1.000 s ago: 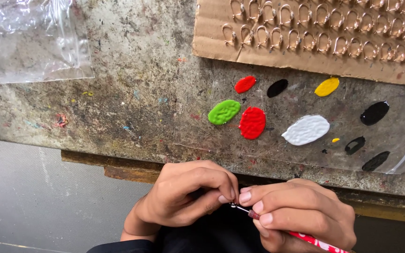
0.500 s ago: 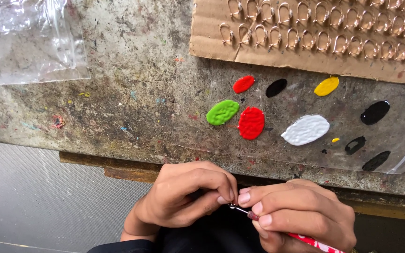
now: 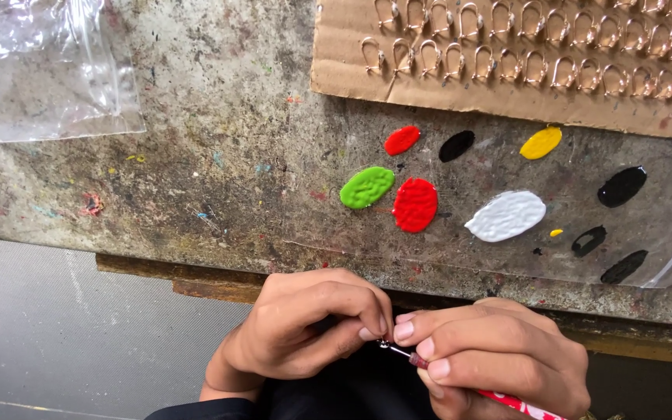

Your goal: Applying paint to small metal jewelry components using a fine-tipped stylus tool at a workbench.

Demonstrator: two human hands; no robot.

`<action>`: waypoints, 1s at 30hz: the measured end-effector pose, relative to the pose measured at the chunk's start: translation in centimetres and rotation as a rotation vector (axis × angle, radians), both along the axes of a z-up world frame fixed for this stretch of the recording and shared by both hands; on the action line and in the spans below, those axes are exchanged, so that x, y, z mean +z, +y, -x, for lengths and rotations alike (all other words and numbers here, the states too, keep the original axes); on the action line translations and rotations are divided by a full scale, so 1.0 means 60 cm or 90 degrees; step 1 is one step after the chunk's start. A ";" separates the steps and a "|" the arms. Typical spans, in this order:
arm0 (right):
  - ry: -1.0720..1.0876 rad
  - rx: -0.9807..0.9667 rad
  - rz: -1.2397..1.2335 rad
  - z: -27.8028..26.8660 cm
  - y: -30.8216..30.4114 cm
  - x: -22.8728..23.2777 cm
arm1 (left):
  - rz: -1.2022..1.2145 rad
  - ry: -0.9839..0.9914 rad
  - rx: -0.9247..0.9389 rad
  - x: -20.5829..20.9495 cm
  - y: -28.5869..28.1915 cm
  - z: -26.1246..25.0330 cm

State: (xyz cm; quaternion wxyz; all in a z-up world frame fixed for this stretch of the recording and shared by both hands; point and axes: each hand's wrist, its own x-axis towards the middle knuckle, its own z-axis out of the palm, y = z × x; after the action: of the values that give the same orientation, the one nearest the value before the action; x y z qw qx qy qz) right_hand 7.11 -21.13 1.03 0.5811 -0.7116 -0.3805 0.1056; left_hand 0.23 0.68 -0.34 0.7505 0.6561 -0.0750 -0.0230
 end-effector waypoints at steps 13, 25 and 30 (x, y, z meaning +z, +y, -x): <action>0.006 -0.017 -0.004 0.003 0.002 -0.001 | -0.004 -0.001 0.003 0.001 0.000 -0.001; 0.007 -0.012 0.003 0.002 0.001 0.000 | -0.010 0.003 -0.002 0.000 0.000 -0.001; 0.007 0.016 0.005 -0.002 -0.003 0.001 | -0.013 0.007 -0.002 0.001 0.001 -0.001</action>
State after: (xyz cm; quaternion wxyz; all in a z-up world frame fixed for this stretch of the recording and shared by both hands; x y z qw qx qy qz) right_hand 7.20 -21.30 1.08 0.5788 -0.7085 -0.3858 0.1187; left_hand 0.29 0.74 -0.26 0.7441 0.6636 -0.0719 -0.0286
